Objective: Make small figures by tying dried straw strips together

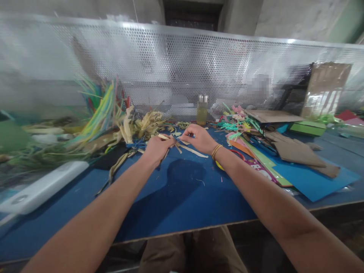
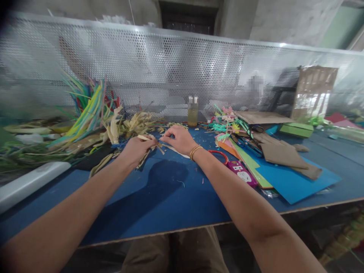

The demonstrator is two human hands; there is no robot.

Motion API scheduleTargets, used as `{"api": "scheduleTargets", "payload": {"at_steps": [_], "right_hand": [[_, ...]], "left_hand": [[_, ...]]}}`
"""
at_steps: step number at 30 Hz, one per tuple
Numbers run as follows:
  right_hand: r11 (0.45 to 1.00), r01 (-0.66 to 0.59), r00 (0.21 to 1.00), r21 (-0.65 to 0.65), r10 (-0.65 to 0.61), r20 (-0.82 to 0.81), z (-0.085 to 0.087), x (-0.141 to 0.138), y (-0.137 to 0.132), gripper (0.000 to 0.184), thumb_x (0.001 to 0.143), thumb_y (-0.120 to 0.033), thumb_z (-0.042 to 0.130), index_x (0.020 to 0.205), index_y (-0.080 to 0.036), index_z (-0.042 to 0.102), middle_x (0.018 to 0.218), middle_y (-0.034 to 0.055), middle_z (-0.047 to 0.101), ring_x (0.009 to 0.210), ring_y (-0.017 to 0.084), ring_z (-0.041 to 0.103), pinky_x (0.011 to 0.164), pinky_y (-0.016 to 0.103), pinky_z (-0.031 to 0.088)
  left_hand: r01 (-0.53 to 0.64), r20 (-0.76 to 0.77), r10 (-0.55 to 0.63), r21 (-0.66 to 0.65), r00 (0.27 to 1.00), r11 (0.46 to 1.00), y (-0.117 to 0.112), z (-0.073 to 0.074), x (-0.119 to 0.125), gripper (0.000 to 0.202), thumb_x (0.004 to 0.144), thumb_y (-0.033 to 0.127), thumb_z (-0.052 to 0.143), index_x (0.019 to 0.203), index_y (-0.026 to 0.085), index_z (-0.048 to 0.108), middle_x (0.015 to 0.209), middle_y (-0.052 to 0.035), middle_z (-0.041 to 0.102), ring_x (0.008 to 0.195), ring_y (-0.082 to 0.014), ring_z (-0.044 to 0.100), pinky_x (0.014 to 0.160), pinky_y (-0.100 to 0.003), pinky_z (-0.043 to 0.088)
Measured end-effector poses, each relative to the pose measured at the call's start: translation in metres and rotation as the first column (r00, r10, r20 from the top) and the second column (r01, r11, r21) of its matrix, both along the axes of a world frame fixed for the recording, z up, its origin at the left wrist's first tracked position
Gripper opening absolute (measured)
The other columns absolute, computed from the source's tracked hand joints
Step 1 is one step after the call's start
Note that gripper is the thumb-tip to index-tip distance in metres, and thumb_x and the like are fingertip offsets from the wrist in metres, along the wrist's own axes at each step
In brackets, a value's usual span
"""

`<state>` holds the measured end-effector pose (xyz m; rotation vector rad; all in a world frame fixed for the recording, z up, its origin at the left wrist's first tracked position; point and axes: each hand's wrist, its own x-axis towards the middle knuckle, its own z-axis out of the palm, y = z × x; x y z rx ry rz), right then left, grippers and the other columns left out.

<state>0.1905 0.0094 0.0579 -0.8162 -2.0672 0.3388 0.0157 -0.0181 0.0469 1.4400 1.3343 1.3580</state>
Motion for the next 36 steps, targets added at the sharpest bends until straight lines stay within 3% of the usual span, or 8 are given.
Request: {"api": "scheduleTargets", "payload": {"at_steps": [5, 9, 15, 21, 28, 30, 33, 36], "right_hand": [[0.997, 0.015, 0.998, 0.076, -0.019, 0.052, -0.002, -0.001, 0.003, 0.025, 0.084, -0.036, 0.063, 0.067, -0.019, 0.057, 0.081, 0.0038, 0.060, 0.082, 0.017, 0.052, 0.084, 0.033, 0.037], [0.994, 0.053, 0.998, 0.091, -0.054, 0.010, -0.004, 0.005, 0.009, 0.026, 0.086, -0.037, 0.060, 0.067, -0.018, 0.056, 0.085, 0.0057, 0.061, 0.086, 0.018, 0.053, 0.088, 0.035, 0.037], [0.984, -0.065, 0.989, -0.164, 0.042, -0.141, -0.011, 0.005, 0.013, 0.031, 0.087, -0.046, 0.056, 0.071, -0.019, 0.058, 0.093, 0.0061, 0.064, 0.088, 0.016, 0.055, 0.086, 0.031, 0.042], [0.888, -0.190, 0.953, -0.419, 0.066, -0.294, -0.020, 0.000, 0.012, 0.041, 0.080, -0.059, 0.059, 0.084, -0.018, 0.064, 0.082, 0.0028, 0.062, 0.076, 0.013, 0.051, 0.071, 0.026, 0.042], [0.848, -0.283, 0.954, -0.449, 0.198, -0.228, -0.015, 0.003, 0.008, 0.043, 0.079, -0.060, 0.059, 0.083, -0.018, 0.065, 0.089, 0.0039, 0.064, 0.080, 0.014, 0.053, 0.075, 0.027, 0.043], [0.871, -0.285, 0.958, -0.400, 0.246, -0.148, -0.012, 0.005, 0.007, 0.040, 0.079, -0.057, 0.061, 0.075, -0.018, 0.063, 0.094, 0.0044, 0.064, 0.085, 0.014, 0.055, 0.081, 0.028, 0.043], [0.905, -0.276, 0.960, -0.322, 0.277, -0.045, -0.009, 0.005, 0.005, 0.035, 0.081, -0.050, 0.062, 0.067, -0.018, 0.059, 0.097, 0.0047, 0.065, 0.091, 0.015, 0.057, 0.086, 0.030, 0.043], [0.936, -0.251, 0.963, -0.245, 0.266, 0.032, -0.009, 0.002, 0.004, 0.029, 0.082, -0.042, 0.062, 0.066, -0.019, 0.060, 0.093, 0.0051, 0.065, 0.090, 0.016, 0.057, 0.085, 0.031, 0.043]], "left_hand": [[-0.043, 0.074, 0.041, 0.014, 0.996, 0.999, 0.000, 0.000, 0.002, 0.013, 0.060, 0.023, 0.066, 0.056, 0.016, 0.056, 0.044, 0.0059, 0.043, 0.040, -0.0071, 0.032, 0.041, -0.023, 0.023], [0.036, 0.061, -0.031, -0.084, 0.998, 0.996, 0.005, -0.004, -0.003, 0.013, 0.058, 0.025, 0.070, 0.058, 0.017, 0.060, 0.044, 0.0045, 0.045, 0.037, -0.0080, 0.034, 0.039, -0.024, 0.021], [0.105, 0.050, -0.100, -0.127, 0.994, 0.986, 0.006, -0.003, -0.010, 0.015, 0.054, 0.021, 0.072, 0.051, 0.017, 0.059, 0.042, 0.0022, 0.046, 0.037, -0.0090, 0.036, 0.038, -0.024, 0.024], [0.296, 0.088, -0.283, -0.209, 0.955, 0.932, 0.004, 0.006, -0.016, 0.011, 0.049, 0.017, 0.073, 0.050, 0.016, 0.062, 0.053, -0.0030, 0.057, 0.047, -0.0116, 0.048, 0.044, -0.024, 0.035], [0.317, 0.005, -0.326, -0.251, 0.945, 0.914, 0.001, 0.020, -0.031, 0.011, 0.050, 0.020, 0.074, 0.052, 0.016, 0.064, 0.052, -0.0032, 0.056, 0.049, -0.0137, 0.049, 0.046, -0.026, 0.035], [0.261, -0.115, -0.287, -0.198, 0.951, 0.945, 0.002, 0.022, -0.034, 0.010, 0.052, 0.021, 0.073, 0.051, 0.017, 0.064, 0.048, -0.0017, 0.052, 0.046, -0.0130, 0.045, 0.044, -0.027, 0.030], [0.066, -0.319, -0.068, -0.017, 0.945, 0.998, 0.002, 0.021, -0.034, 0.012, 0.054, 0.019, 0.071, 0.047, 0.018, 0.061, 0.043, 0.0011, 0.046, 0.042, -0.0113, 0.038, 0.043, -0.027, 0.022], [-0.070, -0.340, 0.115, 0.142, 0.933, 0.987, 0.001, 0.017, -0.028, 0.008, 0.056, 0.020, 0.070, 0.052, 0.018, 0.062, 0.043, 0.0019, 0.047, 0.042, -0.0114, 0.038, 0.044, -0.026, 0.021]]}}
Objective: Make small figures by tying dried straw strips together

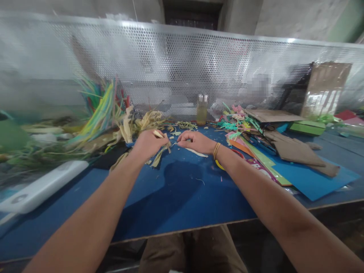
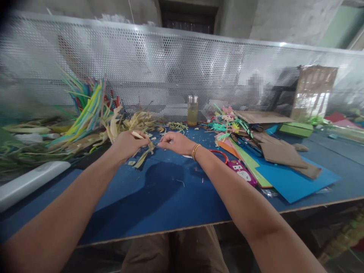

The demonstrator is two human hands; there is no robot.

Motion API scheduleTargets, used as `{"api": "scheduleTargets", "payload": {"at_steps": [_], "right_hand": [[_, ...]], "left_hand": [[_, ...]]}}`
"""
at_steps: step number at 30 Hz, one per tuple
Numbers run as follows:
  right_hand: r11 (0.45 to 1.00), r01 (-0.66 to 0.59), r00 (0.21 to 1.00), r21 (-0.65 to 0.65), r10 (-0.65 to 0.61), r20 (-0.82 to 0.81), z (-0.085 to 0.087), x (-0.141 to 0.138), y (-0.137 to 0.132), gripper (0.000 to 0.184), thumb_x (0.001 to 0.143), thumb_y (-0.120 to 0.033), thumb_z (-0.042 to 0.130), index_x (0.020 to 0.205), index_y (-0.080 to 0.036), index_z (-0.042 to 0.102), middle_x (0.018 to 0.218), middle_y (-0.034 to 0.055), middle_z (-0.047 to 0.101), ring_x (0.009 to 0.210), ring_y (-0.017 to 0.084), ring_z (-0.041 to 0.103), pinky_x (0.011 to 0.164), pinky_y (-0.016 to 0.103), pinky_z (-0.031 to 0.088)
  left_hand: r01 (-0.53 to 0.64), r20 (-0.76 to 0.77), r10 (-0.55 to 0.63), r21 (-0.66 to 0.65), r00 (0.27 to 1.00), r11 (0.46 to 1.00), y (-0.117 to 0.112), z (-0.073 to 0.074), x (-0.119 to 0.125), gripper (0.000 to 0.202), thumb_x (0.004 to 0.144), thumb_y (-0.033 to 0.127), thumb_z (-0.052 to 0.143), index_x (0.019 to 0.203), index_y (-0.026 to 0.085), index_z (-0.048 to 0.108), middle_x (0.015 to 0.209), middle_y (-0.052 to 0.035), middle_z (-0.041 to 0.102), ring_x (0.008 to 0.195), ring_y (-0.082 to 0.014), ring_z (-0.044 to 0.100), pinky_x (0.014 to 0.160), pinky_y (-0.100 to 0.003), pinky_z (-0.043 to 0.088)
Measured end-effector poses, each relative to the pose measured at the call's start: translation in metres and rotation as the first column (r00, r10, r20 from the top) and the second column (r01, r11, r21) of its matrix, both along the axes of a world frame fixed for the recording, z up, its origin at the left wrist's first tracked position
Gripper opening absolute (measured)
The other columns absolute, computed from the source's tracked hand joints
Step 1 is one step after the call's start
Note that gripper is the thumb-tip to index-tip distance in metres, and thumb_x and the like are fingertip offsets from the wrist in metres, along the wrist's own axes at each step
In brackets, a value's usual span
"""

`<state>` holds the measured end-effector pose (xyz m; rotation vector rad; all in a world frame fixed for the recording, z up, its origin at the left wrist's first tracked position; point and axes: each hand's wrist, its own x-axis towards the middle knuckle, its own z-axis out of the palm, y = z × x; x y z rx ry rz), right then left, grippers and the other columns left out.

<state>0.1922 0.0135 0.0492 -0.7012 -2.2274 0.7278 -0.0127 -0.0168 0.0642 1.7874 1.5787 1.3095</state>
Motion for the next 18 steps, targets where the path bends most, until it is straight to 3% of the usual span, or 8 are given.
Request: {"api": "scheduleTargets", "payload": {"at_steps": [5, 10, 12, 15, 18], "right_hand": [[0.980, 0.136, 0.981, 0.142, -0.153, 0.115, -0.002, 0.000, 0.002, 0.023, 0.080, -0.033, 0.064, 0.065, -0.018, 0.059, 0.081, 0.0043, 0.064, 0.081, 0.016, 0.055, 0.081, 0.032, 0.041], [0.971, 0.236, 0.972, 0.022, -0.236, -0.017, -0.006, 0.001, 0.006, 0.014, 0.075, -0.029, 0.067, 0.081, -0.017, 0.062, 0.086, 0.0040, 0.063, 0.080, 0.016, 0.055, 0.080, 0.033, 0.044], [0.976, 0.196, 0.965, -0.099, -0.210, -0.157, -0.008, -0.002, 0.007, 0.017, 0.076, -0.023, 0.063, 0.092, -0.017, 0.062, 0.096, 0.0055, 0.064, 0.088, 0.015, 0.057, 0.085, 0.033, 0.045], [0.959, 0.026, 0.931, -0.283, -0.126, -0.344, -0.010, -0.009, 0.008, 0.027, 0.078, -0.018, 0.059, 0.104, -0.021, 0.062, 0.110, 0.0057, 0.064, 0.099, 0.015, 0.058, 0.090, 0.032, 0.045], [0.925, -0.102, 0.897, -0.366, -0.074, -0.436, -0.013, -0.016, 0.005, 0.021, 0.077, -0.024, 0.063, 0.099, -0.022, 0.066, 0.103, 0.0031, 0.067, 0.094, 0.014, 0.058, 0.087, 0.030, 0.045]], "left_hand": [[0.002, 0.109, -0.006, 0.044, 0.994, 0.999, 0.001, -0.006, 0.009, 0.009, 0.060, 0.026, 0.070, 0.060, 0.018, 0.065, 0.044, 0.0025, 0.046, 0.043, -0.0108, 0.037, 0.043, -0.025, 0.023], [0.092, 0.182, -0.087, -0.016, 0.979, 0.996, 0.001, -0.010, 0.013, 0.013, 0.062, 0.029, 0.069, 0.066, 0.016, 0.068, 0.050, 0.0011, 0.050, 0.046, -0.0106, 0.039, 0.044, -0.024, 0.025], [0.098, 0.204, -0.090, -0.028, 0.975, 0.995, 0.000, -0.009, 0.015, 0.014, 0.060, 0.028, 0.069, 0.066, 0.016, 0.068, 0.049, 0.0017, 0.050, 0.046, -0.0103, 0.039, 0.044, -0.024, 0.026], [0.127, 0.277, -0.110, -0.045, 0.955, 0.991, -0.001, -0.009, 0.017, 0.015, 0.059, 0.029, 0.071, 0.065, 0.016, 0.066, 0.048, 0.0028, 0.049, 0.044, -0.0096, 0.039, 0.043, -0.024, 0.026], [0.193, 0.364, -0.156, -0.067, 0.918, 0.979, 0.000, -0.011, 0.017, 0.017, 0.059, 0.029, 0.071, 0.065, 0.015, 0.064, 0.049, 0.0026, 0.050, 0.044, -0.0095, 0.041, 0.043, -0.024, 0.027]]}}
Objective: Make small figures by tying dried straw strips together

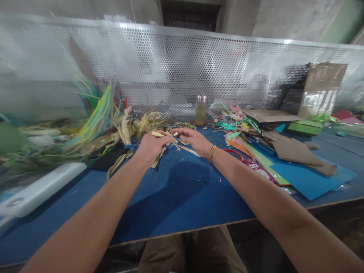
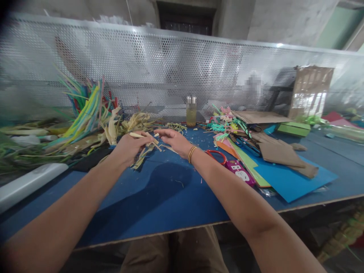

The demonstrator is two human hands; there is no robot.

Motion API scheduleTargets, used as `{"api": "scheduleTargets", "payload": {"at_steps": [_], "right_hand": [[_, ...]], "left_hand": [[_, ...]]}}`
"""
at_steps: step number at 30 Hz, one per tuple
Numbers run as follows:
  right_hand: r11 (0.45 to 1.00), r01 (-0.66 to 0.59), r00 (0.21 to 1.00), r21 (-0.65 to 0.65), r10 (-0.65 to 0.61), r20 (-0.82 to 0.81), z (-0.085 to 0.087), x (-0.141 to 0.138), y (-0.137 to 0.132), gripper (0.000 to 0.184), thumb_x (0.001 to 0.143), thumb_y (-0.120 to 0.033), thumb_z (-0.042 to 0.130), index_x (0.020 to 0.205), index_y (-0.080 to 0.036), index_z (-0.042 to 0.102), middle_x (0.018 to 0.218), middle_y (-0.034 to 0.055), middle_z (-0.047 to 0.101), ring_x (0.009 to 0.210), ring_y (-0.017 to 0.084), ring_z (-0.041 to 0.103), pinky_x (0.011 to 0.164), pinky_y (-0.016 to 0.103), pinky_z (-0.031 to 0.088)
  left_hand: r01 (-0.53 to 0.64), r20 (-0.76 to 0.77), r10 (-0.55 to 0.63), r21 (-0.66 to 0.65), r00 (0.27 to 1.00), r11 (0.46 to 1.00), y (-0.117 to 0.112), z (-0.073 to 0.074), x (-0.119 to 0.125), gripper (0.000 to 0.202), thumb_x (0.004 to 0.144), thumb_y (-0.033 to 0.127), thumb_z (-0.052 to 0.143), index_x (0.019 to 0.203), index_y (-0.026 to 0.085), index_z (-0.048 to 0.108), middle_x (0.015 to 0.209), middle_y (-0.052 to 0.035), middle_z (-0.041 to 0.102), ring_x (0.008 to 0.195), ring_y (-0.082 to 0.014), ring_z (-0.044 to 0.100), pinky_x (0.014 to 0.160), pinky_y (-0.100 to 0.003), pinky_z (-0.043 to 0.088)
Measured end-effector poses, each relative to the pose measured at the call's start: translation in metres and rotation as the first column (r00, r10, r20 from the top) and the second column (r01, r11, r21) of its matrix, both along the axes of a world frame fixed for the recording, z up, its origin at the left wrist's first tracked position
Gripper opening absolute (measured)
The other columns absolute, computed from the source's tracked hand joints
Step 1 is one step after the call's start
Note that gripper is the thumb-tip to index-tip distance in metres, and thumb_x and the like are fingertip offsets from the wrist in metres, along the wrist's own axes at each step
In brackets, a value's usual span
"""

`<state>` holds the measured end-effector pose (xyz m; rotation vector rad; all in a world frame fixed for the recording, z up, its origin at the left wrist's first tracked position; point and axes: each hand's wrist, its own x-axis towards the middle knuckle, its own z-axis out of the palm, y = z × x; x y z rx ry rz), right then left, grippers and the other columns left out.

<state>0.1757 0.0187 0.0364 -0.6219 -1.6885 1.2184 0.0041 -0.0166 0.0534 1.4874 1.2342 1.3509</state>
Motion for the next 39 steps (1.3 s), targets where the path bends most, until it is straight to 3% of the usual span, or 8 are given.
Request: {"api": "scheduleTargets", "payload": {"at_steps": [5, 10, 14, 22, 25, 28, 33, 39], "right_hand": [[0.994, 0.025, 0.998, -0.107, -0.032, -0.057, -0.006, -0.006, -0.004, 0.024, 0.066, -0.035, 0.078, 0.075, -0.018, 0.065, 0.073, -0.0015, 0.063, 0.070, 0.010, 0.052, 0.071, 0.026, 0.042], [0.952, -0.011, 0.984, -0.307, -0.045, -0.175, -0.011, -0.008, -0.003, 0.033, 0.061, -0.041, 0.081, 0.069, -0.018, 0.059, 0.068, -0.0037, 0.059, 0.063, 0.008, 0.049, 0.062, 0.023, 0.038], [0.934, -0.085, 0.981, -0.348, 0.018, -0.192, -0.011, -0.008, -0.004, 0.034, 0.062, -0.039, 0.080, 0.068, -0.018, 0.054, 0.061, -0.0054, 0.054, 0.057, 0.007, 0.046, 0.055, 0.022, 0.035], [0.975, 0.150, 0.989, -0.162, -0.144, 0.044, -0.008, -0.005, -0.005, 0.010, 0.074, -0.020, 0.066, 0.072, -0.017, 0.057, 0.061, -0.0052, 0.056, 0.056, 0.007, 0.048, 0.058, 0.021, 0.040], [0.964, 0.253, 0.961, -0.080, -0.241, 0.134, -0.007, -0.005, -0.004, 0.004, 0.076, -0.020, 0.064, 0.076, -0.016, 0.063, 0.063, -0.0033, 0.060, 0.057, 0.008, 0.050, 0.057, 0.023, 0.041], [0.925, 0.359, 0.900, 0.121, -0.378, 0.219, -0.007, -0.005, -0.004, 0.007, 0.075, -0.021, 0.066, 0.078, -0.016, 0.070, 0.071, 0.0000, 0.067, 0.065, 0.010, 0.057, 0.066, 0.024, 0.044], [0.887, 0.386, 0.845, 0.255, -0.451, 0.288, -0.006, -0.004, -0.005, 0.016, 0.079, -0.029, 0.065, 0.075, -0.017, 0.074, 0.075, 0.0024, 0.072, 0.071, 0.014, 0.063, 0.068, 0.024, 0.046], [0.893, 0.360, 0.848, 0.268, -0.434, 0.305, -0.001, 0.000, -0.006, 0.011, 0.074, -0.024, 0.070, 0.078, -0.014, 0.074, 0.077, 0.0039, 0.073, 0.069, 0.013, 0.064, 0.067, 0.024, 0.048]], "left_hand": [[0.015, 0.062, -0.014, -0.012, 0.998, 1.000, 0.004, -0.005, 0.001, 0.014, 0.058, 0.025, 0.070, 0.065, 0.016, 0.063, 0.051, 0.0030, 0.052, 0.046, -0.0091, 0.042, 0.044, -0.022, 0.028], [0.150, 0.235, -0.126, -0.087, 0.964, 0.985, 0.003, -0.007, 0.007, 0.016, 0.056, 0.025, 0.072, 0.059, 0.015, 0.060, 0.052, 0.0026, 0.051, 0.047, -0.0087, 0.043, 0.045, -0.022, 0.031], [0.180, 0.363, -0.129, -0.110, 0.923, 0.978, 0.001, -0.010, 0.015, 0.018, 0.051, 0.023, 0.075, 0.056, 0.014, 0.060, 0.053, 0.0023, 0.053, 0.050, -0.0087, 0.047, 0.048, -0.022, 0.035], [0.037, 0.424, 0.035, -0.162, 0.905, 0.986, 0.006, -0.027, 0.025, 0.020, 0.052, 0.022, 0.074, 0.056, 0.015, 0.056, 0.050, 0.0037, 0.051, 0.046, -0.0086, 0.046, 0.045, -0.022, 0.034], [-0.038, 0.366, 0.076, -0.111, 0.927, 0.993, 0.004, -0.026, 0.026, 0.018, 0.054, 0.022, 0.072, 0.057, 0.015, 0.056, 0.050, 0.0043, 0.050, 0.046, -0.0081, 0.043, 0.045, -0.021, 0.032], [-0.117, 0.231, 0.125, -0.048, 0.965, 0.992, -0.001, -0.024, 0.027, 0.017, 0.058, 0.024, 0.070, 0.057, 0.016, 0.055, 0.047, 0.0053, 0.046, 0.044, -0.0077, 0.039, 0.044, -0.022, 0.028], [-0.210, 0.130, 0.208, 0.002, 0.970, 0.978, -0.004, -0.025, 0.029, 0.016, 0.062, 0.028, 0.069, 0.061, 0.016, 0.058, 0.048, 0.0041, 0.049, 0.045, -0.0087, 0.039, 0.045, -0.022, 0.027], [-0.141, 0.192, 0.134, 0.022, 0.972, 0.990, 0.002, -0.031, 0.026, 0.020, 0.060, 0.031, 0.073, 0.062, 0.016, 0.060, 0.056, 0.0014, 0.055, 0.052, -0.0104, 0.045, 0.050, -0.023, 0.032]]}}
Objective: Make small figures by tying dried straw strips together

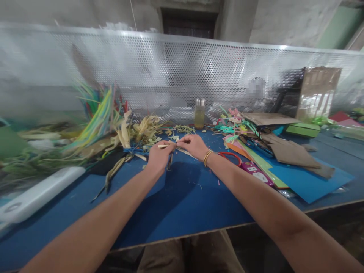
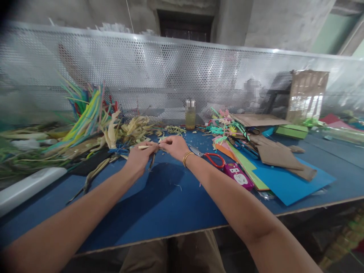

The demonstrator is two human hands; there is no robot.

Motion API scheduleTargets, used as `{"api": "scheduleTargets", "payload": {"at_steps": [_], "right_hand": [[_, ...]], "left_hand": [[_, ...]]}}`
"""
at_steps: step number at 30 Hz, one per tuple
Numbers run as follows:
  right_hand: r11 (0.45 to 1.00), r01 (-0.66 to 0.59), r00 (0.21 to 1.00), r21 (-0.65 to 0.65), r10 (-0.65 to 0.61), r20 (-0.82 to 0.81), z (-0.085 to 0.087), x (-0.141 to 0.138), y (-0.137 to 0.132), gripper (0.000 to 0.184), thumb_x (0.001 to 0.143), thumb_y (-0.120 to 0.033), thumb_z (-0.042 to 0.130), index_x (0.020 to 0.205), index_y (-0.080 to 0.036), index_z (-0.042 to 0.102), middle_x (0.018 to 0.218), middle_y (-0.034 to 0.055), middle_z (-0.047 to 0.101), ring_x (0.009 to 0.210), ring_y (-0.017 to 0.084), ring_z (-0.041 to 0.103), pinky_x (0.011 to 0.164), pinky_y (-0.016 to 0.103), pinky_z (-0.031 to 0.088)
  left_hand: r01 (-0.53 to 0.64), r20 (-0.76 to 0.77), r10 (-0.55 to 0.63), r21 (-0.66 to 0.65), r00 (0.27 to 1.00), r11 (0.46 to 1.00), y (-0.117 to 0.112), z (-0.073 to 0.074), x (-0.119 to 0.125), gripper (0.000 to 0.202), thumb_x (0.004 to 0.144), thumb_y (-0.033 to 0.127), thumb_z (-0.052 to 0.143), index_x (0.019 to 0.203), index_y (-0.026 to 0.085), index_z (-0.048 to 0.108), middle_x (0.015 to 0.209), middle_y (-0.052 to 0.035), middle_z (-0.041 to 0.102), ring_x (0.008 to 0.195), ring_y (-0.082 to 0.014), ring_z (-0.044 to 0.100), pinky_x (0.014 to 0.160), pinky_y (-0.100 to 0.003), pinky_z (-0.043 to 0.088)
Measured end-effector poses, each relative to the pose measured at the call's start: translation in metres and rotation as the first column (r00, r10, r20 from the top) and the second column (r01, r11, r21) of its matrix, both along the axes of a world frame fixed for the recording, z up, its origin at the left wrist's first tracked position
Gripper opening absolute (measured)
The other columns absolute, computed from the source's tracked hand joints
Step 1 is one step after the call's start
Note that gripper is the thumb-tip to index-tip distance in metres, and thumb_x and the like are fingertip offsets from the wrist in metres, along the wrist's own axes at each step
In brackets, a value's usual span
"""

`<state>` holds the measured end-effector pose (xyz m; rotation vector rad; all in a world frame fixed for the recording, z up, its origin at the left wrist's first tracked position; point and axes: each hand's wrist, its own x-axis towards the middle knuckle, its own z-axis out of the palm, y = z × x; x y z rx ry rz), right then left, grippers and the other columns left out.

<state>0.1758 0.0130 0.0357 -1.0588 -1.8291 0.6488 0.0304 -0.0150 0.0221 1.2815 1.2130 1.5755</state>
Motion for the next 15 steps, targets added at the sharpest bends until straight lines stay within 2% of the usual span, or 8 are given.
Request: {"api": "scheduleTargets", "payload": {"at_steps": [4, 7, 10, 15], "right_hand": [[0.999, 0.031, 0.999, 0.038, -0.031, 0.011, 0.001, 0.001, -0.001, 0.008, 0.074, -0.021, 0.069, 0.075, -0.015, 0.073, 0.076, 0.0035, 0.073, 0.068, 0.013, 0.063, 0.067, 0.023, 0.048], [0.997, 0.066, 0.997, 0.051, -0.068, 0.040, 0.000, 0.002, 0.001, 0.008, 0.074, -0.021, 0.068, 0.073, -0.015, 0.072, 0.074, 0.0029, 0.072, 0.067, 0.012, 0.062, 0.065, 0.023, 0.046], [0.998, 0.046, 0.996, 0.047, -0.049, 0.069, -0.001, 0.007, 0.006, 0.010, 0.075, -0.022, 0.066, 0.073, -0.014, 0.071, 0.071, 0.0025, 0.070, 0.065, 0.012, 0.058, 0.063, 0.023, 0.043], [0.995, -0.102, 0.989, -0.023, 0.104, 0.102, 0.001, 0.021, 0.016, 0.014, 0.073, -0.027, 0.065, 0.073, -0.013, 0.069, 0.065, -0.0001, 0.063, 0.060, 0.010, 0.050, 0.060, 0.023, 0.039]], "left_hand": [[0.053, 0.059, -0.052, -0.009, 0.997, 0.999, 0.003, -0.003, -0.001, 0.027, 0.057, 0.035, 0.078, 0.064, 0.015, 0.063, 0.059, 0.0009, 0.057, 0.055, -0.0103, 0.047, 0.053, -0.023, 0.035], [0.126, 0.120, -0.123, -0.023, 0.985, 0.992, 0.004, -0.004, 0.000, 0.032, 0.052, 0.035, 0.083, 0.068, 0.015, 0.065, 0.064, 0.0005, 0.060, 0.060, -0.0110, 0.051, 0.059, -0.024, 0.042], [0.215, 0.110, -0.209, -0.052, 0.972, 0.975, 0.005, 0.000, -0.004, 0.033, 0.052, 0.034, 0.085, 0.073, 0.016, 0.067, 0.071, -0.0010, 0.064, 0.065, -0.0122, 0.056, 0.066, -0.026, 0.046], [0.453, -0.041, -0.467, -0.175, 0.884, 0.874, 0.004, 0.016, -0.023, 0.035, 0.053, 0.027, 0.084, 0.084, 0.016, 0.072, 0.085, -0.0071, 0.071, 0.076, -0.0168, 0.065, 0.073, -0.028, 0.049]]}}
